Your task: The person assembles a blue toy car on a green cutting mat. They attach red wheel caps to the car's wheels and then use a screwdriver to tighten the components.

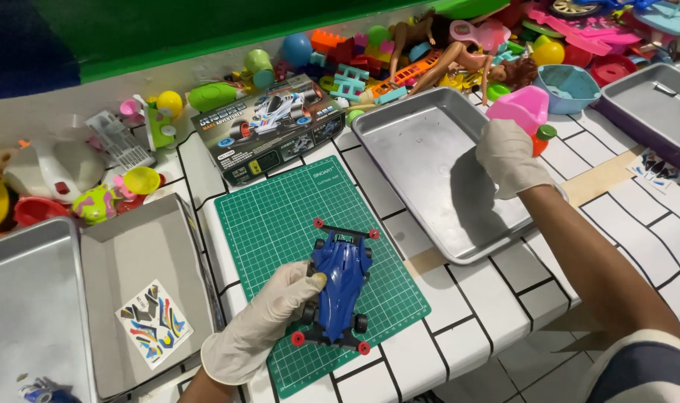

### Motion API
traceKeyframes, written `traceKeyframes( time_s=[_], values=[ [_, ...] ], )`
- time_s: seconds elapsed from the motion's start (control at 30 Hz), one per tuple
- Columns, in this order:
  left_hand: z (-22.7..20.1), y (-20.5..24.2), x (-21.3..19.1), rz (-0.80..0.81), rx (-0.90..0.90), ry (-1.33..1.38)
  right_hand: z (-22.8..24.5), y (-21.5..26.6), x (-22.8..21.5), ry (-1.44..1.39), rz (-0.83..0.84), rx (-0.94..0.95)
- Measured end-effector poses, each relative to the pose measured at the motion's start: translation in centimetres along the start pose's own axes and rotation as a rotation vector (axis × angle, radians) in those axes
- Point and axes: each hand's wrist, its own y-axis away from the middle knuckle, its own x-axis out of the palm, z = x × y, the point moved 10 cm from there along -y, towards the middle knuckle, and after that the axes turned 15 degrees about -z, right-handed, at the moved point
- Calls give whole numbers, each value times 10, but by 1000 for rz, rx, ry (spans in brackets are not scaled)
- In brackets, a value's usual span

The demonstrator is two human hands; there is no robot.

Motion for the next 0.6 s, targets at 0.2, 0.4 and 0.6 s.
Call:
traceKeyframes(
  time_s=[0.2,0.4,0.6],
  values=[
    [2,-1,-3,-11,15,46,59,9,-59,782,-419,-413],
    [-10,-8,-12,-46,214,113,75,31,-83,815,-2,-659],
    [-3,-23,-57,-401,336,278,119,110,-228,-893,457,160]
  ],
)
